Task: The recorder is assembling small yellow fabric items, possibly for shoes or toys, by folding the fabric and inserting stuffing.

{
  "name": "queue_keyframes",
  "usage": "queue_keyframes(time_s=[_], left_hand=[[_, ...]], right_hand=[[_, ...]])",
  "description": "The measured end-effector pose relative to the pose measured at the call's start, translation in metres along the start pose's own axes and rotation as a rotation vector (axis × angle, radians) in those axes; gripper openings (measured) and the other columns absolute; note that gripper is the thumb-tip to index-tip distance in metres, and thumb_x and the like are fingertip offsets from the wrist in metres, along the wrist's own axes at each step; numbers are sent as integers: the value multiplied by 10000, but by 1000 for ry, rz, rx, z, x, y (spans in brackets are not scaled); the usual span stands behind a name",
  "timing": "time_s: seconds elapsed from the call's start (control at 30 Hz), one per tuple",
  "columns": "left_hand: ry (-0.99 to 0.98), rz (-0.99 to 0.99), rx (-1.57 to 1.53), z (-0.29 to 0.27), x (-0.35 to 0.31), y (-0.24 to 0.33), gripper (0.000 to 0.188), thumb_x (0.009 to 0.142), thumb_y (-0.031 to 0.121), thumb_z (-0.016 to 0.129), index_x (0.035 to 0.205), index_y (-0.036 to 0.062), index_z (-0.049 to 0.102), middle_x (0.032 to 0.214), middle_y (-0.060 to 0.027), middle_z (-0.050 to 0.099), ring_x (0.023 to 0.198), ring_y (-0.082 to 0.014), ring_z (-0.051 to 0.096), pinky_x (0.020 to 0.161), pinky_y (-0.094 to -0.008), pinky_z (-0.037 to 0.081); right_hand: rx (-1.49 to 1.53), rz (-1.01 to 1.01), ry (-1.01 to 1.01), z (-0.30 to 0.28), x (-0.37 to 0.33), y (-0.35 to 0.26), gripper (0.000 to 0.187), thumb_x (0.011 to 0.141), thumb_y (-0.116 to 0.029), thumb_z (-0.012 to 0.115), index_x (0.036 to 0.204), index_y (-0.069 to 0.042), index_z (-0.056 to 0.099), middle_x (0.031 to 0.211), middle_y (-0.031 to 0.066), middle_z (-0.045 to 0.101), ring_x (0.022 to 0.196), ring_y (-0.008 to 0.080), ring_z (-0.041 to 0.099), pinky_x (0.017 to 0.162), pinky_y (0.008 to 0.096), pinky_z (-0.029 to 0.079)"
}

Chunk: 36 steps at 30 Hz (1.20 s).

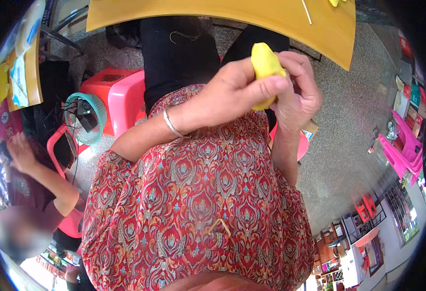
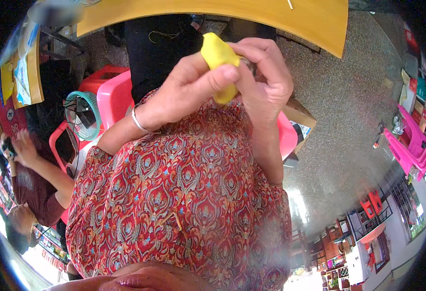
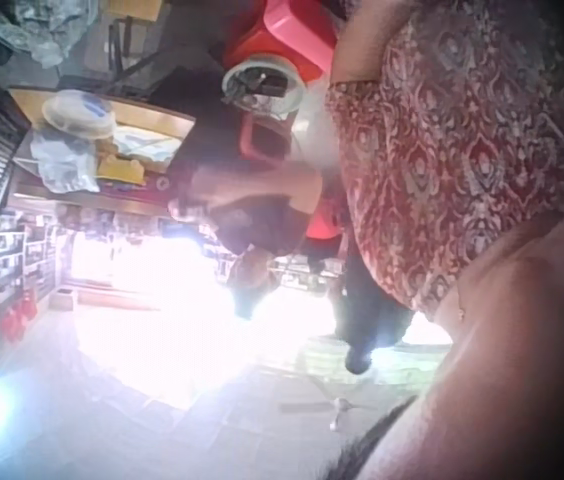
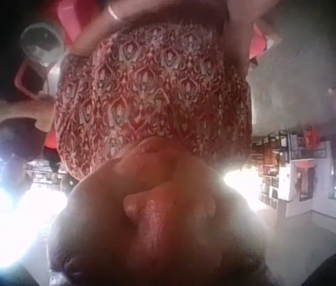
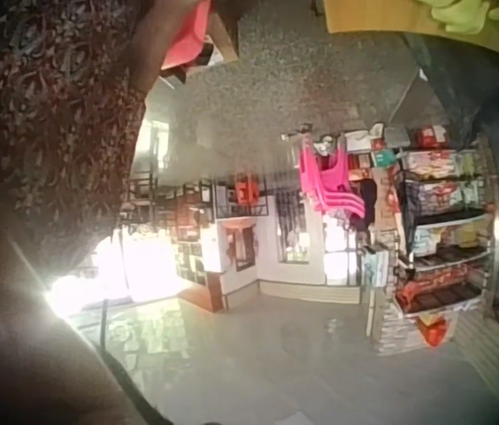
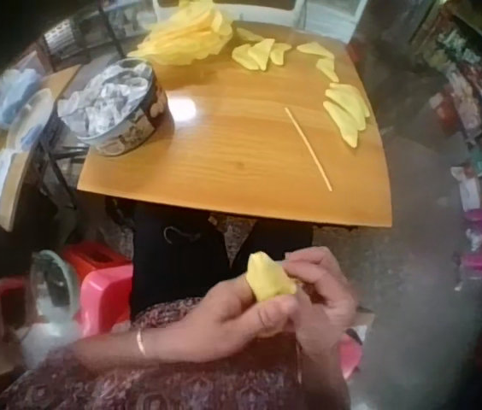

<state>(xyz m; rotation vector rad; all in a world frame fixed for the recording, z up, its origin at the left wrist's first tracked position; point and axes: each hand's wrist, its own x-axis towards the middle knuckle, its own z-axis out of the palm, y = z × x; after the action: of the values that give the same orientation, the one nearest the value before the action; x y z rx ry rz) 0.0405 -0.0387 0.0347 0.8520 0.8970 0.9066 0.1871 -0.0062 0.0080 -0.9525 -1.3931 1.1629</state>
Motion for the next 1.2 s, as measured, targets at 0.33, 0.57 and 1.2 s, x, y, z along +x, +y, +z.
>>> queue_keyframes(time_s=[0.33, 0.57, 1.2], left_hand=[[-45, -2, -520, -10, 10, 4, 627, 972, 500, 359, 1282, -37, 454, 1220, -175, 568, 1119, -246, 573, 961, -356, 455], [3, 42, -509, -4, 13, 1, 668, 964, 518, 359, 1324, -43, 398, 1259, -208, 536, 1168, -277, 539, 1004, -391, 421], [-42, 90, -419, -7, 9, -3, 562, 958, 420, 475, 1301, -24, 443, 1188, -133, 583, 1080, -202, 578, 921, -338, 465]], right_hand=[[143, 42, 35, -2, 2, -11, 328, 771, -6, 725, 1087, 14, 636, 1134, 117, 554, 894, 167, 617, 776, 259, 517], [-216, -272, 6, 0, -2, -8, 203, 734, -21, 752, 931, -49, 711, 1165, 133, 553, 912, 190, 598, 777, 283, 506], [331, -61, 69, 21, 3, -15, 291, 750, -63, 750, 1029, -19, 678, 1311, 214, 474, 986, 192, 579, 889, 311, 471]])
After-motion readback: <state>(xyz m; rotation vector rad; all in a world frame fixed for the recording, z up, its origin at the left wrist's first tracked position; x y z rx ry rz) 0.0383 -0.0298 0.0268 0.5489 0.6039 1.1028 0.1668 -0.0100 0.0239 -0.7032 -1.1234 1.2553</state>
